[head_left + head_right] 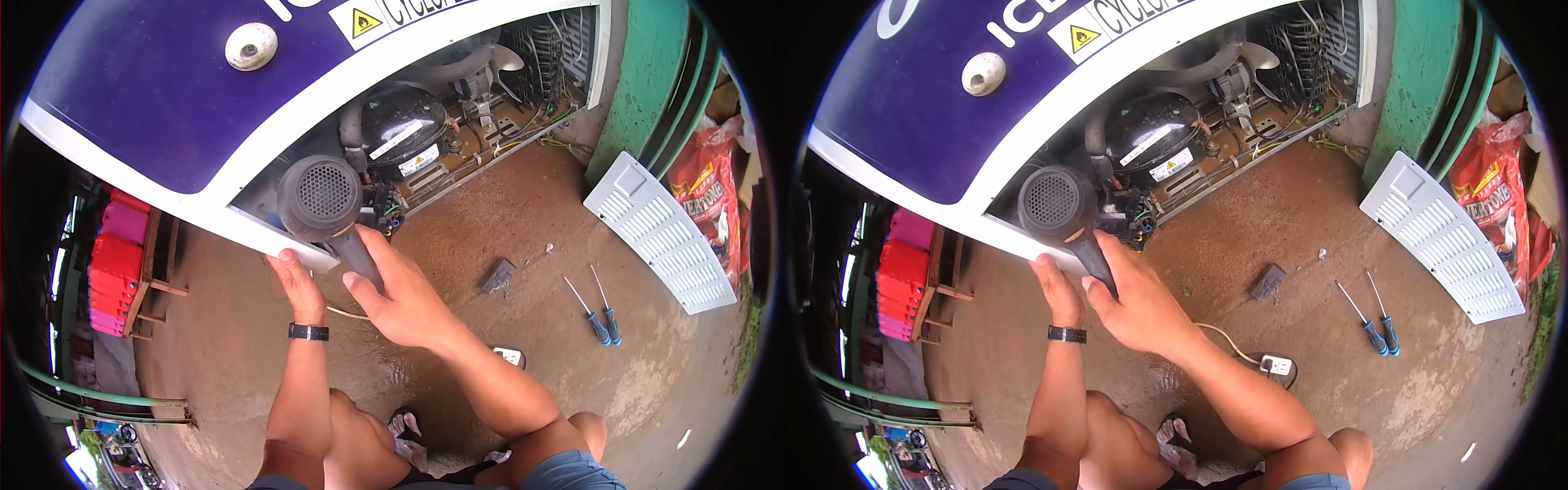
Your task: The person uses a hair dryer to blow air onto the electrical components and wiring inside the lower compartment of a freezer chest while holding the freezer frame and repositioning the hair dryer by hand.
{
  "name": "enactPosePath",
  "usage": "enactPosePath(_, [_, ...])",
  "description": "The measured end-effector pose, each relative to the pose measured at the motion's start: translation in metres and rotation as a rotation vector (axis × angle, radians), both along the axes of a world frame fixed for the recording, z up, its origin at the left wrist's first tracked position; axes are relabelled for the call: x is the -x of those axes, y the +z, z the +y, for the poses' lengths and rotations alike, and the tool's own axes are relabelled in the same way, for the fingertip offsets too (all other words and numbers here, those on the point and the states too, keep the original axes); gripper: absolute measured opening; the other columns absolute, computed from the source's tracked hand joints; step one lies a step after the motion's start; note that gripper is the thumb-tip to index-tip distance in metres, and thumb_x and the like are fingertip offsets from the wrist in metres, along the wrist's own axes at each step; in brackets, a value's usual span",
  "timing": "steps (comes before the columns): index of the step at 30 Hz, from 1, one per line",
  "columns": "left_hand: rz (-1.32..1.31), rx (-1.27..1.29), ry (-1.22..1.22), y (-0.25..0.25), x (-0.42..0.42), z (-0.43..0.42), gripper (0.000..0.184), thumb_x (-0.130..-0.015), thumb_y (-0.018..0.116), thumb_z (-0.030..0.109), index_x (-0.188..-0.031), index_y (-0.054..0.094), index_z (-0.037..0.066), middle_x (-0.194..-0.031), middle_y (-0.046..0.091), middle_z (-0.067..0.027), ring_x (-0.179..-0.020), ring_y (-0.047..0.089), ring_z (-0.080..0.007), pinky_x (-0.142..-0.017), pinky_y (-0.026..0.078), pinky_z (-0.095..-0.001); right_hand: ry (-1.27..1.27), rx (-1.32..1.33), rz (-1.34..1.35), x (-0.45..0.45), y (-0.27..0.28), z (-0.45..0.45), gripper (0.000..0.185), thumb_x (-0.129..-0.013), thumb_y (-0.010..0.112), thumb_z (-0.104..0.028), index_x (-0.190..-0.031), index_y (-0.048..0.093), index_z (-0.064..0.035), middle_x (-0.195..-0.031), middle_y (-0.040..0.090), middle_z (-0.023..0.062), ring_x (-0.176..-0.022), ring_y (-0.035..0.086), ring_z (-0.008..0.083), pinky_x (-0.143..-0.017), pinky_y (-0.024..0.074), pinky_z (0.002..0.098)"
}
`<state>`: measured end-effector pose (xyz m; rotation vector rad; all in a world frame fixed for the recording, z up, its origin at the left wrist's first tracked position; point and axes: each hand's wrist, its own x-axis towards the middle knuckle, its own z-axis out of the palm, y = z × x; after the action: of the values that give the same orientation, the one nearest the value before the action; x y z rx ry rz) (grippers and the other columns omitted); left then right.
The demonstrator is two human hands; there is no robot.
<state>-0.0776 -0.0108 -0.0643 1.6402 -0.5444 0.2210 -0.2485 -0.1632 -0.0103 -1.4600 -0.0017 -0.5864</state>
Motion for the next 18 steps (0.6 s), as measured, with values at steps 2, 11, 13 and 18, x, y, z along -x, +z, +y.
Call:
enactPosePath(2, [0.004, 0.002, -0.003, -0.001, -0.002, 0.002, 0.077, -0.111, 0.036, 0.062, -0.164, 0.025, 0.006, -0.163, 0.038, -0.0149, -0.151, 0.036, -0.0271, -0.125, 0.027, -0.0421, -0.003, 0.003, -0.009, -0.001, -0.003, 0.002, 0.061, -0.099, 0.060, -0.015, -0.154, 0.040, 0.0028, -0.143, 0.055, 0.0320, -0.134, 0.054, 0.0479, -0.113, 0.0424, 0.0501])
enactPosePath(11, [-0.016, -0.013, -0.027, -0.004, -0.007, 0.005, 0.087, -0.108, 0.042, 0.066, -0.168, 0.015, 0.010, -0.167, 0.032, -0.0134, -0.153, 0.035, -0.0285, -0.124, 0.032, -0.0440, -0.024, -0.036, 0.007, 0.000, 0.001, 0.002, 0.061, -0.099, 0.060, -0.015, -0.154, 0.040, 0.0030, -0.144, 0.055, 0.0319, -0.134, 0.054, 0.0489, -0.113, 0.0431, 0.0501])
enactPosePath(13, [0.000, -0.001, -0.029, -0.002, -0.005, 0.004, 0.087, -0.108, 0.042, 0.066, -0.168, 0.015, 0.009, -0.167, 0.032, -0.0137, -0.153, 0.035, -0.0285, -0.124, 0.032, -0.0441, -0.027, -0.017, -0.007, 0.001, 0.002, 0.001, 0.060, -0.099, 0.060, -0.015, -0.153, 0.040, 0.0030, -0.144, 0.055, 0.0319, -0.134, 0.054, 0.0492, -0.113, 0.0432, 0.0503])
enactPosePath(18, [-0.013, -0.027, 0.007, -0.001, -0.002, 0.005, 0.082, -0.110, 0.043, 0.062, -0.167, 0.019, 0.008, -0.165, 0.036, -0.0136, -0.151, 0.037, -0.0275, -0.122, 0.033, -0.0427, -0.098, 0.103, -0.029, -0.003, -0.010, 0.013, 0.062, -0.100, 0.060, -0.016, -0.155, 0.038, 0.0022, -0.142, 0.054, 0.0320, -0.129, 0.056, 0.0499, -0.109, 0.0452, 0.0509])
